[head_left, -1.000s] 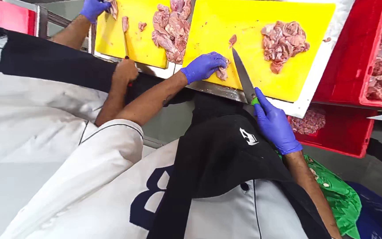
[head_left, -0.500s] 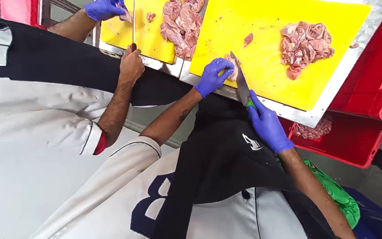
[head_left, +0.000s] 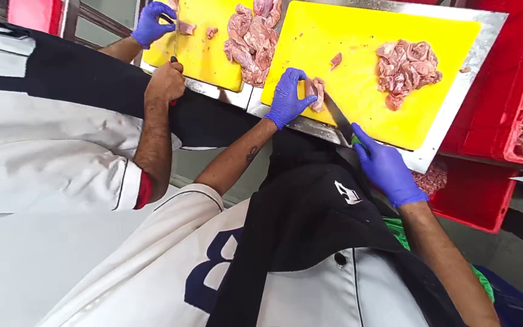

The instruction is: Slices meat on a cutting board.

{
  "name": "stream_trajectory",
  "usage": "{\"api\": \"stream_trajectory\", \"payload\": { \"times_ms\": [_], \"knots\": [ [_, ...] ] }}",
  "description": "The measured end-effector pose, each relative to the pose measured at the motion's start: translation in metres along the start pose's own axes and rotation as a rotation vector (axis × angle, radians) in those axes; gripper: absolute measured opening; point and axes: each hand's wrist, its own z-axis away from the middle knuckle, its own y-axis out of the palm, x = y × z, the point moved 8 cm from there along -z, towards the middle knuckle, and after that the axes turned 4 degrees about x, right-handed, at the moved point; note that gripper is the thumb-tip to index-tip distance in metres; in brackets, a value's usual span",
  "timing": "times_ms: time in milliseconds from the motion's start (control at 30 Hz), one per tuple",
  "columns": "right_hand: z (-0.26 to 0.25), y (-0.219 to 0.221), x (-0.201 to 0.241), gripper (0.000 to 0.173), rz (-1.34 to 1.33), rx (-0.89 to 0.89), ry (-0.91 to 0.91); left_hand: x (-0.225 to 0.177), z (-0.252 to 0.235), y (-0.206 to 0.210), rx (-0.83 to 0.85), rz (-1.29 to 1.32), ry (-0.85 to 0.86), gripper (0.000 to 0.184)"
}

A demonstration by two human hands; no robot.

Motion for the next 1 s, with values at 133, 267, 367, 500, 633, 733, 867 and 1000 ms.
{"api": "stream_trajectory", "payload": {
  "times_ms": [133, 267, 367, 500, 633, 733, 867, 1000],
  "knots": [
    [-0.024, -0.028, -0.030, 0.051, -0.118, -0.191, 0.154, -0.009, -0.014, 0.008, 0.173, -0.090, 0.068, 0.069],
    [-0.010, -0.028, -0.066, 0.051, -0.415, -0.192, 0.230, -0.028, -0.030, 0.023, 0.544, -0.169, 0.368, 0.045],
    [0.015, -0.043, -0.056, 0.050, -0.448, -0.230, 0.183, -0.038, -0.042, 0.022, 0.704, -0.354, 0.496, 0.026],
    [0.027, -0.057, -0.042, 0.051, -0.531, -0.323, 0.137, -0.037, -0.053, 0.010, 0.762, -0.228, 0.515, 0.031],
    [0.022, -0.062, -0.013, 0.054, -0.613, -0.336, 0.059, -0.046, -0.060, -0.006, 0.581, 0.437, 0.025, 0.032],
    [0.009, -0.050, 0.007, 0.058, -0.553, -0.267, 0.021, -0.031, -0.037, 0.021, 0.489, 0.583, -0.268, 0.035],
    [-0.017, 0.006, -0.008, 0.052, -0.603, 0.017, 0.049, -0.001, -0.014, 0.024, 0.310, 0.116, -0.281, 0.036],
    [-0.015, -0.005, -0.022, 0.054, -0.445, -0.125, 0.113, -0.003, -0.014, 0.019, 0.247, 0.067, -0.183, 0.040]
  ]
}}
